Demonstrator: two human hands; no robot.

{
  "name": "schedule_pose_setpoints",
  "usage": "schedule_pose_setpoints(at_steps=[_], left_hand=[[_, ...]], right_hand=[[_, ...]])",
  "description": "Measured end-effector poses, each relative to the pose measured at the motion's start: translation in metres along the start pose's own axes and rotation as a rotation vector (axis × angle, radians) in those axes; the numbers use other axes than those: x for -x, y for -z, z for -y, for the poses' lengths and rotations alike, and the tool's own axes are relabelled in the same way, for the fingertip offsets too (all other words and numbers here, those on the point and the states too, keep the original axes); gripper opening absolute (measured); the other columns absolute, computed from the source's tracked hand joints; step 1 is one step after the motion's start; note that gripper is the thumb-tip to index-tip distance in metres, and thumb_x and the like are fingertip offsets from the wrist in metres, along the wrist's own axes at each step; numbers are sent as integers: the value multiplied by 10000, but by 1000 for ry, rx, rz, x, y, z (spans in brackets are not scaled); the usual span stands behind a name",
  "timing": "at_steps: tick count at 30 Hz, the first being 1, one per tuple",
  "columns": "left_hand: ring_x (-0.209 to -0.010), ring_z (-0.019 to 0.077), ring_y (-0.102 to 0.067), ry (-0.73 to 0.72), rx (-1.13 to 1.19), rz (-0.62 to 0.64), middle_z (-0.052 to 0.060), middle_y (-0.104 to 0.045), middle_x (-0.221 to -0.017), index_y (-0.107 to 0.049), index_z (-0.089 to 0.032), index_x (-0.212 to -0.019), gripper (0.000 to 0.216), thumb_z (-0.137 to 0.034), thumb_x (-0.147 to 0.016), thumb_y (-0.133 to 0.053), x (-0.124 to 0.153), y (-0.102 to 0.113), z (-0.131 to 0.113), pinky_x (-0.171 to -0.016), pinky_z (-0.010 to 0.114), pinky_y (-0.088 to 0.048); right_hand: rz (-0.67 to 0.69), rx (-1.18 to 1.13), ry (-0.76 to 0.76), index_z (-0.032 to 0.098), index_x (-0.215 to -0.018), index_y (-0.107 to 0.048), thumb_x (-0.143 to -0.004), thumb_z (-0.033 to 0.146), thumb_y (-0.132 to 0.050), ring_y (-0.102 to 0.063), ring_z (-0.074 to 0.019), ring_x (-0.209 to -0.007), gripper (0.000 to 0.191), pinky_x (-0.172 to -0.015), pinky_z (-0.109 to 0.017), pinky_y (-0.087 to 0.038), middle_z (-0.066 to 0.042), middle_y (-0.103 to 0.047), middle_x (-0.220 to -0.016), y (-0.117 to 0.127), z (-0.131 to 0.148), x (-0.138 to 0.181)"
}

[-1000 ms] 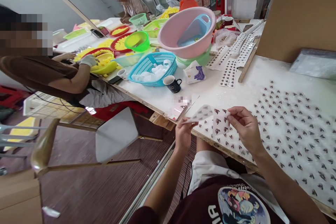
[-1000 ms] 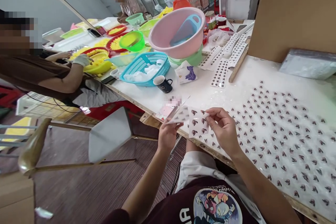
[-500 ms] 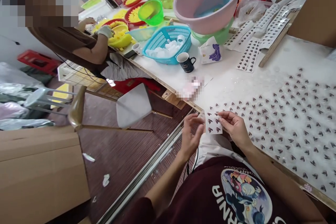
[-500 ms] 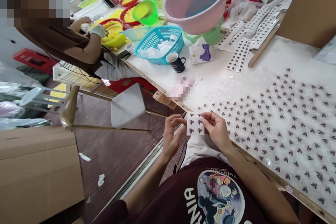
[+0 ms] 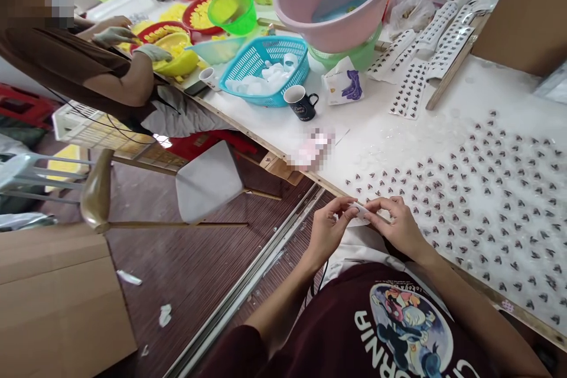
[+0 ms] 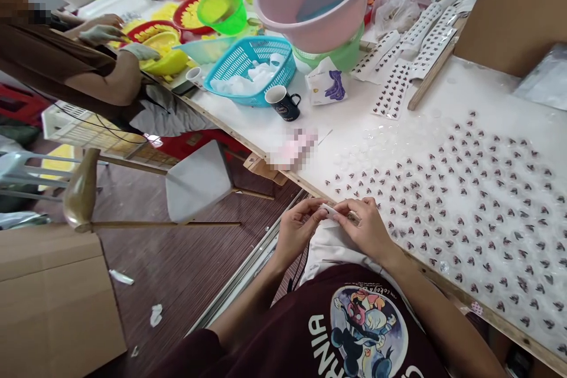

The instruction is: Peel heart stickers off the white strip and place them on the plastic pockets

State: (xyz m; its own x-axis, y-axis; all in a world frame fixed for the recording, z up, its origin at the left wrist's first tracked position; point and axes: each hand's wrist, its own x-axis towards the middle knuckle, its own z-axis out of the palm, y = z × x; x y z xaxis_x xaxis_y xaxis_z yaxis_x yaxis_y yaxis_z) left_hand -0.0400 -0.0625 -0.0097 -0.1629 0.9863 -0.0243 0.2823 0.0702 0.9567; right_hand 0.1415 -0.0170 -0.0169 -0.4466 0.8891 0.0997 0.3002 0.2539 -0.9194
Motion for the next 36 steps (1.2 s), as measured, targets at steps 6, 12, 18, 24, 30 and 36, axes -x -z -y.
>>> schedule_pose_setpoints(at_steps=[6,12,18,24,30,36], left_hand=[[-790,178,-580,-54,10,-31,67,-675,-854,-697,-170,-824,214,-379,-868,-704,-12,-5,6,-727,285,-465],[-620,129,-483,72,18,-56,4,-613,-669,-669,-160,-741,263,-393,-862,-690,-17,-12,10,-599,249,-386],[-597,119,-450,95,46,-57,-8,-589,-648,-663,-157,-727,267,-391,-852,-695,-22,-14,13,-579,242,-364],[-606,125,-473,103,70,-37,2,-615,-675,-684,-158,-771,266,-410,-856,-693,-22,-15,16,-586,243,-375],[-614,127,-481,123,79,-40,-1,-603,-657,-669,-155,-742,287,-415,-863,-688,-22,-16,18,-597,247,-376],[-612,129,-486,114,75,-65,-4,-607,-643,-666,-159,-716,308,-432,-857,-692,-24,-17,22,-597,248,-389]], right_hand=[[-63,13,-48,265,-897,-727,-898,322,-662,-677,-227,-831,86,-822,-378,-435,-4,-766,-850,2,-8,-2],[-140,190,65,231,-855,-657,-938,277,-631,-677,-215,-856,98,-861,-398,-363,-9,-743,-882,3,-10,-1],[-115,187,31,231,-906,-639,-920,271,-638,-640,-204,-820,43,-861,-385,-375,-14,-696,-893,6,-16,-5],[-25,134,-54,230,-869,-657,-888,246,-654,-636,-191,-772,25,-850,-371,-370,16,-690,-810,10,-17,-12],[-41,206,-10,229,-873,-639,-925,243,-620,-630,-187,-783,57,-872,-396,-343,7,-702,-844,7,-15,-12],[-75,174,-20,244,-841,-626,-913,277,-618,-601,-219,-846,79,-861,-402,-388,-19,-666,-855,11,-13,-11]])
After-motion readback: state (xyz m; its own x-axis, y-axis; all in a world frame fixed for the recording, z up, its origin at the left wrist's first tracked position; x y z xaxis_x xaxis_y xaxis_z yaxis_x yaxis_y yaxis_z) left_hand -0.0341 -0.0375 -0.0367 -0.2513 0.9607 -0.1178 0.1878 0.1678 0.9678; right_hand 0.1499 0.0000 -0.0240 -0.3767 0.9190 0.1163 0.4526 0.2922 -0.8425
